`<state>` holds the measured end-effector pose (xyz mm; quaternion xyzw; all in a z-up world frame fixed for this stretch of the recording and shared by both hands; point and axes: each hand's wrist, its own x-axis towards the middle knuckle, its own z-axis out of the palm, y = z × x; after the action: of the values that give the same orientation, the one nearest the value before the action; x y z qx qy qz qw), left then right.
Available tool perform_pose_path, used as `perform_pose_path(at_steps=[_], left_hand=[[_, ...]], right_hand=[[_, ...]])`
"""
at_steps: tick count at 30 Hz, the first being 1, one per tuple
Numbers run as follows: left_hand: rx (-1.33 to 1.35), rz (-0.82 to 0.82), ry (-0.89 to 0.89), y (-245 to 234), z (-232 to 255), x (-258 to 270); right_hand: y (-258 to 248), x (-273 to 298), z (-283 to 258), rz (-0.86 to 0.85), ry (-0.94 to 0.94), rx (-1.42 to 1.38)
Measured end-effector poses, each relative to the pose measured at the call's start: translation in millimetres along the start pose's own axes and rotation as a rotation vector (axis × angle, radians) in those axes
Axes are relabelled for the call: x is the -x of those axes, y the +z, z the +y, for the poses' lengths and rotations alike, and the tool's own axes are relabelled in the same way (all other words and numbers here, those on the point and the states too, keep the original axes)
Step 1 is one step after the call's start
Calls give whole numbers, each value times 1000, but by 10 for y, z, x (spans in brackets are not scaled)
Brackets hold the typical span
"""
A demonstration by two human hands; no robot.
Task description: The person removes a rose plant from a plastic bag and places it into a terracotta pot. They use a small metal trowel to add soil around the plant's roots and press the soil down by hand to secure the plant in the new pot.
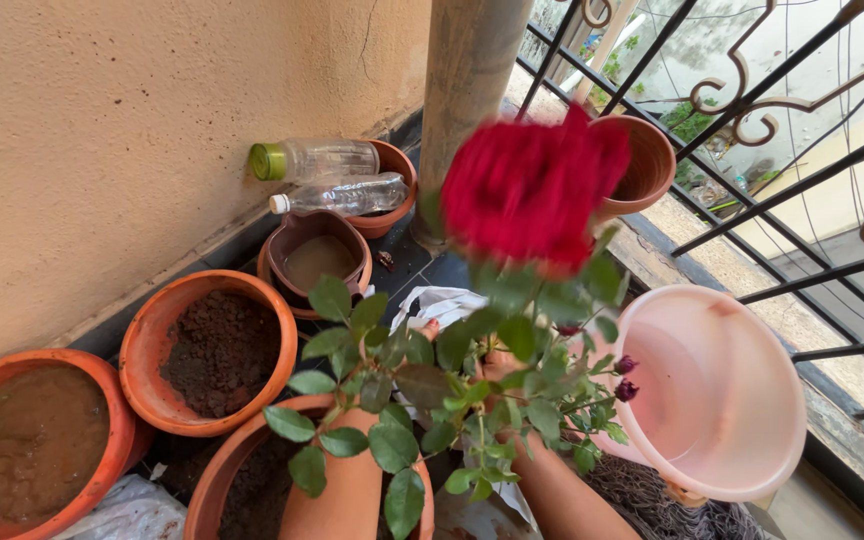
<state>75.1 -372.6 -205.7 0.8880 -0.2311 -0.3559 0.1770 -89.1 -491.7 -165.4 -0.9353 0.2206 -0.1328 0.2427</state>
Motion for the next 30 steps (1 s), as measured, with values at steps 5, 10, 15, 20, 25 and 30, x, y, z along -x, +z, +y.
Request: perform_pose_path(at_steps=[5,10,15,20,25,30], left_hand=[[97,71,54,-140,-2,6],[262,140,149,-359,62,198],[416,242,209,-841,-196,663],[570,394,275,-1356,-547,1256],[670,472,281,-1658,-924,1750],[852,528,286,-1736,-1481,2159]], right_hand=[[-188,-85,-177,-53,-40,-261],[-460,-225,-365,-175,-47,-517],[-756,-342,-739,-254,-64,-733],[-953,-469,-1507,-228,-121,-830],[-1218,-390,-2564,-204,-253,-541],[-1217,-266,-3372,-112,-255,-347]])
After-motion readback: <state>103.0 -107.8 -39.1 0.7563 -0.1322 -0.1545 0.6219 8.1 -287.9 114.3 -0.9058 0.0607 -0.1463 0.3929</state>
